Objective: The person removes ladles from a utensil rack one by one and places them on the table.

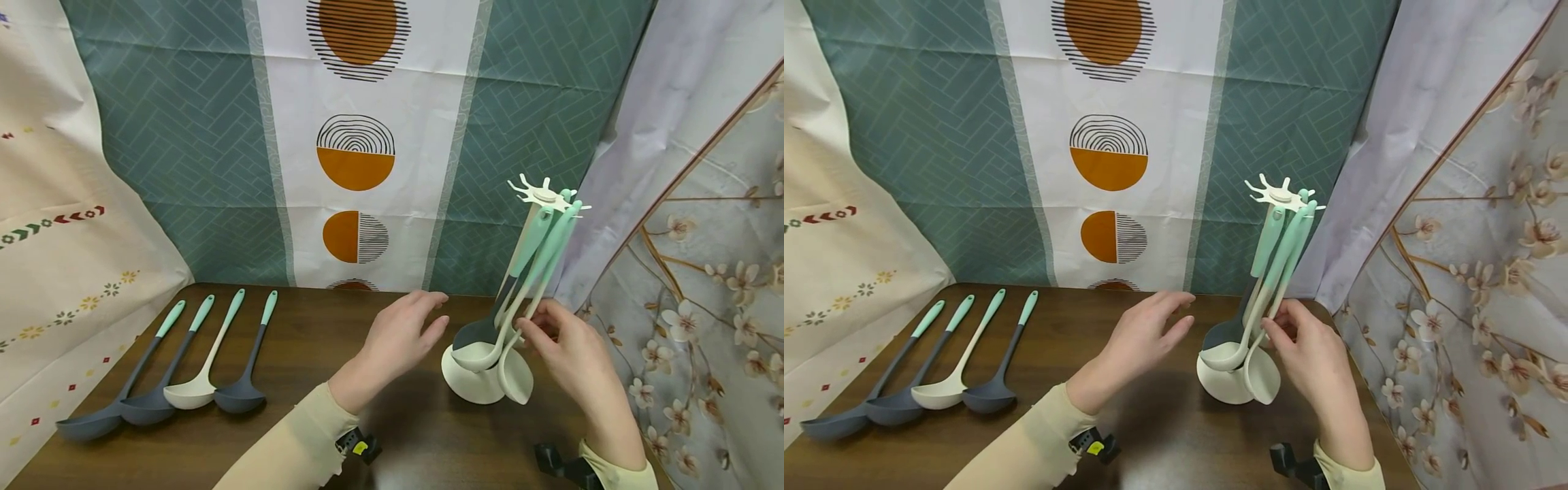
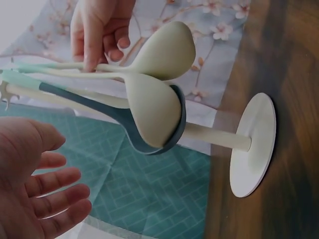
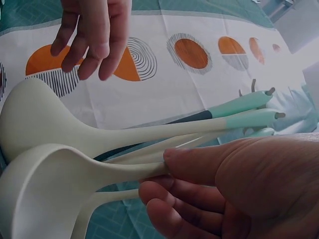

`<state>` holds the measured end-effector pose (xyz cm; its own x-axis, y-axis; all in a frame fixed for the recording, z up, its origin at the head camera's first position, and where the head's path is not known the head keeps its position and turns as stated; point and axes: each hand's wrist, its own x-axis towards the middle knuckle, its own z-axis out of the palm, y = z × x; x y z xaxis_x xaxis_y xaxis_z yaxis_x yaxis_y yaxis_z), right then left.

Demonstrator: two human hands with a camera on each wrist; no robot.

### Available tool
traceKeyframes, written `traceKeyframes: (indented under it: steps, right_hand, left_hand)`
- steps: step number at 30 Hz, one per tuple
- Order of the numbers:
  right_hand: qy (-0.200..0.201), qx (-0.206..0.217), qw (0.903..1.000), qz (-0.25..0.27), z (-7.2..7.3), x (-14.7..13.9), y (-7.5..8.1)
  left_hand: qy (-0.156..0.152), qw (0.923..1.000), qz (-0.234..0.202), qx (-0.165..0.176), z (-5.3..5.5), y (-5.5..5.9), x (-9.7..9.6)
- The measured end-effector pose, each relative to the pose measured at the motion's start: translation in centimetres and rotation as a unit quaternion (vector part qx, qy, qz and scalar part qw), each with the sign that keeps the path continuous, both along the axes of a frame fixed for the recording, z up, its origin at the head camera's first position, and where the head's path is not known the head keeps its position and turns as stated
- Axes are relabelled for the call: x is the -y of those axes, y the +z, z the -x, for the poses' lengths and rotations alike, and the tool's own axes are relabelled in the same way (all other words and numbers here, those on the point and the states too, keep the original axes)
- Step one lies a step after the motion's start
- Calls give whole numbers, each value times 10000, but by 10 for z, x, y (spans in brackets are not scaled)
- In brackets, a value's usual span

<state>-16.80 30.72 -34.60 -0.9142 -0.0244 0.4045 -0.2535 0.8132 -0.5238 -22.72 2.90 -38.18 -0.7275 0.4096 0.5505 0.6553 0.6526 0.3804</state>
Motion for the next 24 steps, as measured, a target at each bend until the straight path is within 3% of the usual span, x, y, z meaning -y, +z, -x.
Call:
traceKeyframes:
  steps: [10,24]
  right_hand:
    - [-31,37,9999,-158,-5,5,2]
    - [76,-58,9996,-257,-11,9,4]
  left_hand:
    - [-147,9997,-175,-52,1,2,-14]
    - [-262,9983,-420,307,6,3,-39]
